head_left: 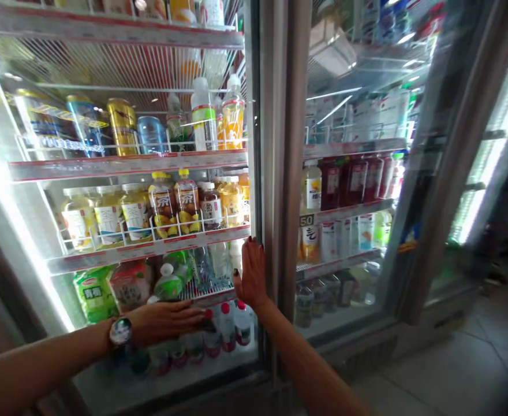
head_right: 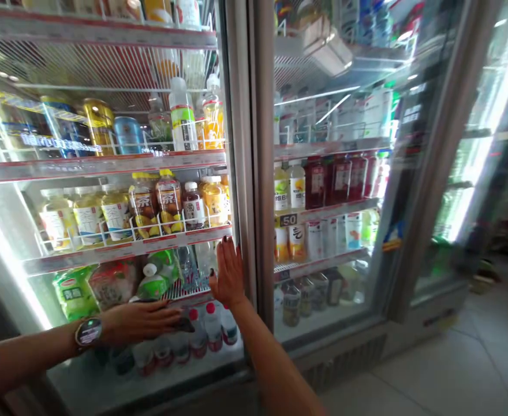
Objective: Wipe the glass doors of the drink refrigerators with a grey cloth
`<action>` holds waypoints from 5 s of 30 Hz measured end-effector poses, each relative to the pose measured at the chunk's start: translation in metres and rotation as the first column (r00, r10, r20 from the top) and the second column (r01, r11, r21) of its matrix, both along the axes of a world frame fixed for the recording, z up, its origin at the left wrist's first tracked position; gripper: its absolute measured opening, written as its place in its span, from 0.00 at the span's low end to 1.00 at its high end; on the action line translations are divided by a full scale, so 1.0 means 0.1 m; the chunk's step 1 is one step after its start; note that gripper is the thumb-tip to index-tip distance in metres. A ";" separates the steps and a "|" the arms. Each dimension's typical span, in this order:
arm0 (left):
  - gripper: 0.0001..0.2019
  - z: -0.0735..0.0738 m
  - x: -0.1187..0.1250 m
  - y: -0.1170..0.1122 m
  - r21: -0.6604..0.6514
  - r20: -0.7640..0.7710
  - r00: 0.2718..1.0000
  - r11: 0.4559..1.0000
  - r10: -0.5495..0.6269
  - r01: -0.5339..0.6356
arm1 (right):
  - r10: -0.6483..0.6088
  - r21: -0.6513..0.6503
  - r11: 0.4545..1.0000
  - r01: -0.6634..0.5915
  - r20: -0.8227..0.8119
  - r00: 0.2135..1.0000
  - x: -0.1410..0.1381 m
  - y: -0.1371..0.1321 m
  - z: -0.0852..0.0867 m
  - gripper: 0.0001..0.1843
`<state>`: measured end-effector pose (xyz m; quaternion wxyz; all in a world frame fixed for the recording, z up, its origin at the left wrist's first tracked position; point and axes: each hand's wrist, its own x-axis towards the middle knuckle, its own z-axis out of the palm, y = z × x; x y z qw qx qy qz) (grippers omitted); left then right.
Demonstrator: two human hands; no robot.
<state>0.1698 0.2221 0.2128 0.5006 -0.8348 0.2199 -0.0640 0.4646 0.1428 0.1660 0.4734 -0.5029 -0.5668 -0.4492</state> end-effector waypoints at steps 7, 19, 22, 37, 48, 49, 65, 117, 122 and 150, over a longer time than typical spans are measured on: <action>0.32 2.21 0.47 -0.14 -0.250 0.535 0.807 0.959 0.250 -0.132 | -0.010 0.031 0.999 0.009 0.019 1.000 -0.05 -0.02 0.05 0.41; 0.26 -0.13 -0.17 0.02 -0.049 0.111 0.992 0.998 0.055 -0.050 | -0.061 0.035 0.998 0.060 0.016 0.998 -0.03 -0.01 0.03 0.38; 0.23 0.12 -0.58 0.15 -0.062 -0.027 1.000 0.998 0.000 -0.002 | -0.035 0.000 0.999 0.035 0.003 0.999 -0.04 -0.02 0.03 0.39; 0.29 0.38 -0.21 -0.03 -0.211 0.337 0.915 0.965 0.223 -0.158 | -0.125 0.022 0.992 0.124 0.023 0.992 -0.01 0.00 -0.02 0.41; 0.27 1.76 -1.07 0.22 -0.341 0.406 0.841 0.913 0.357 -0.224 | -0.122 0.000 0.993 0.122 0.029 0.992 -0.01 -0.03 -0.01 0.42; 0.27 1.98 -1.00 0.20 -0.354 0.507 0.773 0.910 0.381 -0.216 | -0.120 0.009 0.993 0.120 0.033 0.992 -0.01 -0.03 -0.01 0.41; 0.32 0.42 -1.36 0.23 -0.232 -0.010 0.998 0.971 0.056 -0.056 | -0.115 -0.009 0.993 0.116 0.049 0.992 0.01 -0.03 -0.03 0.41; 0.34 1.75 0.10 -0.09 -0.418 0.761 0.502 0.903 0.410 -0.103 | -0.156 -0.056 0.985 0.165 0.141 0.978 -0.07 -0.04 0.14 0.51; 0.31 0.35 0.19 -0.14 -0.261 0.333 0.915 0.955 0.226 -0.141 | -0.141 -0.080 0.985 0.155 0.158 0.977 -0.07 -0.08 0.17 0.50; 0.29 0.96 -1.00 0.09 -0.299 -0.014 0.981 0.936 0.192 -0.187 | -0.129 -0.083 0.987 0.140 0.127 0.984 -0.07 -0.05 0.08 0.47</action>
